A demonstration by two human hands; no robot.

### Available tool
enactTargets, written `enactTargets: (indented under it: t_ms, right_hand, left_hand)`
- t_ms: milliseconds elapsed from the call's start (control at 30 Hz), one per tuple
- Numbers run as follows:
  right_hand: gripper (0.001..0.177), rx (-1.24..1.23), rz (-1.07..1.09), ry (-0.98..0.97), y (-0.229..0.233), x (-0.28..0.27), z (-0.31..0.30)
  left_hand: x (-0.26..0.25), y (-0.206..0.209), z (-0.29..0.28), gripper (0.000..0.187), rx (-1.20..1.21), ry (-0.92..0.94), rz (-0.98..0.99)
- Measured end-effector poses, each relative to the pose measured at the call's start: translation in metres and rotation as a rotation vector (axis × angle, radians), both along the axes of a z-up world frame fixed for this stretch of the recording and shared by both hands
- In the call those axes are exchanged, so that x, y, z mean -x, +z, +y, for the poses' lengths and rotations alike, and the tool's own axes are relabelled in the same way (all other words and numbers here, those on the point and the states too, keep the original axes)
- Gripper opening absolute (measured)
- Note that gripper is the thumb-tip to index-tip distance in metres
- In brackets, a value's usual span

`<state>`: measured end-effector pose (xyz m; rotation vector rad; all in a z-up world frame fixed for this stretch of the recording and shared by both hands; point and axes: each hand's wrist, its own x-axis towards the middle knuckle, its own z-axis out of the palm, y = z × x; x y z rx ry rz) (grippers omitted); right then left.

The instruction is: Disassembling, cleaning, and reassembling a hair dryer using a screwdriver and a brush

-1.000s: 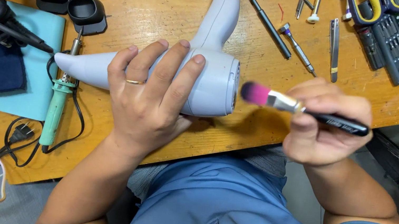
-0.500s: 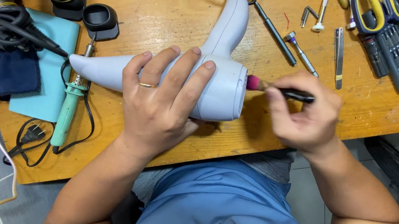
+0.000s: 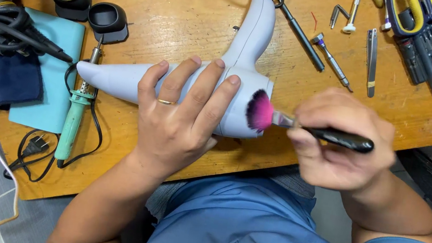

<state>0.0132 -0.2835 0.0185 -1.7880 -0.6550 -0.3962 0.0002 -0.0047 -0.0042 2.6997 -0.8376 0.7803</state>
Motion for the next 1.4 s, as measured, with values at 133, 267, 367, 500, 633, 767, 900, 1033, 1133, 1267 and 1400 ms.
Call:
enactTargets:
  t_ms: [133, 267, 367, 500, 633, 767, 900, 1033, 1133, 1267, 1400]
  right_hand:
    - [0.013, 0.604, 0.043, -0.023, 0.005, -0.024, -0.006]
    - [0.023, 0.062, -0.100, -0.074, -0.023, 0.005, -0.012]
    - [0.016, 0.045, -0.169, 0.152, -0.036, 0.015, -0.012]
    - [0.014, 0.296, -0.116, 0.012, -0.046, -0.002, -0.009]
    - [0.023, -0.103, -0.306, -0.071, -0.051, 0.007, -0.023]
    - [0.011, 0.247, -0.235, 0.113, -0.040, -0.004, -0.008]
    - [0.016, 0.092, -0.198, 0.128, -0.037, -0.003, -0.021]
    - [0.015, 0.004, -0.186, 0.165, -0.051, 0.021, -0.017]
    - [0.013, 0.324, -0.216, 0.019, -0.042, -0.011, -0.014]
    - [0.025, -0.004, -0.233, -0.045, -0.023, 0.013, -0.028]
    - [0.017, 0.252, -0.269, 0.136, -0.006, -0.009, -0.022]
  left_hand:
    - [-0.001, -0.002, 0.003, 0.052, 0.020, -0.010, 0.012]
    - [0.000, -0.001, 0.000, 0.042, 0.036, -0.011, 0.039]
    - [-0.001, 0.001, 0.003, 0.047, 0.066, -0.039, 0.002]
    - [0.000, 0.005, 0.005, 0.054, 0.100, -0.009, 0.012]
    - [0.000, 0.001, 0.003, 0.047, 0.078, -0.024, 0.011]
    - [0.000, -0.001, 0.006, 0.053, 0.064, -0.023, 0.014]
    - [-0.001, 0.002, 0.008, 0.047, 0.127, -0.025, 0.001]
    - [0.003, 0.003, 0.010, 0.042, 0.159, -0.050, -0.007]
    - [0.001, 0.005, 0.017, 0.043, 0.178, -0.041, -0.021]
    - [0.004, 0.008, 0.015, 0.037, 0.246, -0.055, -0.065]
    - [-0.001, 0.014, 0.027, 0.041, 0.355, -0.161, -0.110]
